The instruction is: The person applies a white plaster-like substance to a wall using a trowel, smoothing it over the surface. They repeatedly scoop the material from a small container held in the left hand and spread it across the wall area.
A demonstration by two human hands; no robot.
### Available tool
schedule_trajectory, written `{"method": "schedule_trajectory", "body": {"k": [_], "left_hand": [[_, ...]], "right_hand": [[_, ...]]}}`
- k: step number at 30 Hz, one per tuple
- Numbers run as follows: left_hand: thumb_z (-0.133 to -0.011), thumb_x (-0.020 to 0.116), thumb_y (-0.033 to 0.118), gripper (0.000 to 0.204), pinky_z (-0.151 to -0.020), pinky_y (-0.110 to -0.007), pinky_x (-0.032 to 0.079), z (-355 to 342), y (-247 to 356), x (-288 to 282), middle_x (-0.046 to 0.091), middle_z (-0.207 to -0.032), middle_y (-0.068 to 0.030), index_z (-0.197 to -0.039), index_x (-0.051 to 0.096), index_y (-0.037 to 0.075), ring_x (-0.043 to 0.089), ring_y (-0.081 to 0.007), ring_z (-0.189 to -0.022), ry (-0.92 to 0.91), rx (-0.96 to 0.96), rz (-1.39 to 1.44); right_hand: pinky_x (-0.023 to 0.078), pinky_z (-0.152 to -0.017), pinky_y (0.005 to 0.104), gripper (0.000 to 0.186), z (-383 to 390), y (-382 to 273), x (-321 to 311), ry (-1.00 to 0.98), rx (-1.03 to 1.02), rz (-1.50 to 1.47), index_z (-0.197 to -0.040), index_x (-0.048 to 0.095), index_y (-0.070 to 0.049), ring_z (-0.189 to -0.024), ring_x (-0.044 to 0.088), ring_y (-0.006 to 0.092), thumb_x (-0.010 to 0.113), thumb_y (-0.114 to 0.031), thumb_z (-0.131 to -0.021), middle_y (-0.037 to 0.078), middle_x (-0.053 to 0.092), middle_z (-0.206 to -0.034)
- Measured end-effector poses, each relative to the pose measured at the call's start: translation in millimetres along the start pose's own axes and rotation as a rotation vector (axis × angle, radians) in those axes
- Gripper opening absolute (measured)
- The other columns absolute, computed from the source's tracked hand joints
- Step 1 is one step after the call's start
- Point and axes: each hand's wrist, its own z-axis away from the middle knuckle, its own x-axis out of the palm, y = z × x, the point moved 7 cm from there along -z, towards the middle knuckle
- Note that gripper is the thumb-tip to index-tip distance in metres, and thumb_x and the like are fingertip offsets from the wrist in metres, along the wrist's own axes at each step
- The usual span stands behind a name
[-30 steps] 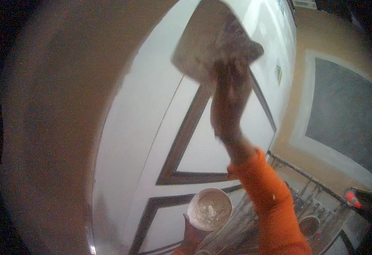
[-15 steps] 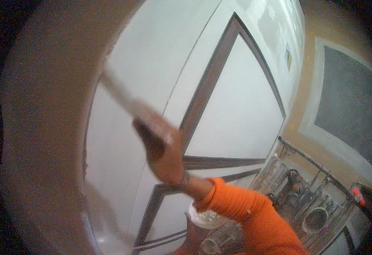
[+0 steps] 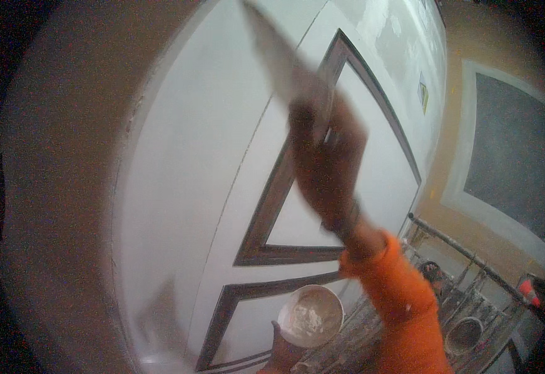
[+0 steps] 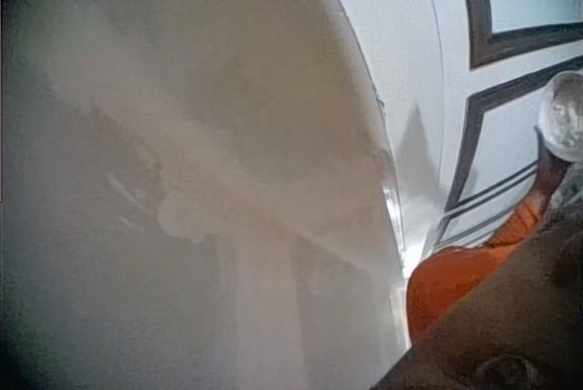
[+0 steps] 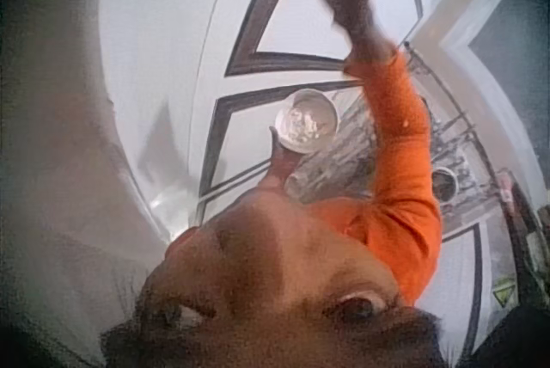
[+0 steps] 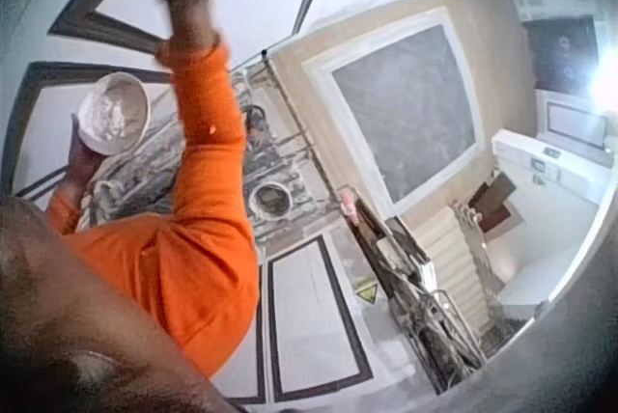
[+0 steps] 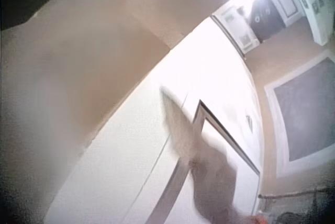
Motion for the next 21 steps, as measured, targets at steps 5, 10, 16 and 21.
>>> {"method": "schedule_trajectory", "body": {"k": [5, 10, 16, 21], "left_hand": [[-0.094, 0.026, 0.071, 0.079, -0.115, -0.057, 0.029, -13, -6, 4, 0.031, -0.156, -0.011, -0.155, 0.02, 0.019, 0.034, -0.0349, -0.141, -0.06, -0.029, 0.057], [-0.095, 0.021, 0.07, 0.078, -0.116, -0.056, 0.028, -4, 8, -1, 0.033, -0.155, -0.0101, -0.154, 0.022, 0.019, 0.033, -0.0346, -0.142, 0.054, -0.015, -0.001], [-0.096, 0.021, 0.068, 0.076, -0.118, -0.053, 0.025, -12, -11, 3, 0.031, -0.156, -0.0102, -0.154, 0.022, 0.018, 0.031, -0.0336, -0.143, -0.08, 0.004, -0.094], [-0.096, 0.027, 0.068, 0.077, -0.118, -0.053, 0.026, 5, 17, 34, 0.027, -0.157, -0.0113, -0.155, 0.019, 0.019, 0.031, -0.033, -0.143, 0.052, -0.017, -0.097]], "right_hand": [[0.054, -0.058, 0.0366, 0.025, -88, 7, 10, -0.029, -0.161, 0.072, -0.116, 0.063, -0.005, -0.069, 0.065, 0.0236, 0.062, -0.006, -0.092, 0.016, 0.067, -0.095], [0.049, -0.071, 0.0344, 0.049, -16, -71, 34, -0.155, -0.294, -0.066, -0.128, 0.065, -0.018, -0.083, 0.062, 0.0208, 0.062, -0.005, -0.081, 0.006, 0.068, -0.116], [0.048, -0.06, 0.0256, 0.042, 109, -164, 14, -0.601, -0.295, -0.263, -0.125, 0.067, -0.022, -0.087, 0.062, 0.0122, 0.068, -0.019, -0.083, 0.001, 0.066, -0.125], [0.052, -0.07, 0.0338, 0.027, 110, -87, 11, -0.267, 0.216, -0.318, -0.119, 0.066, -0.009, -0.086, 0.062, 0.0177, 0.063, -0.016, -0.093, 0.009, 0.068, -0.116]]}}
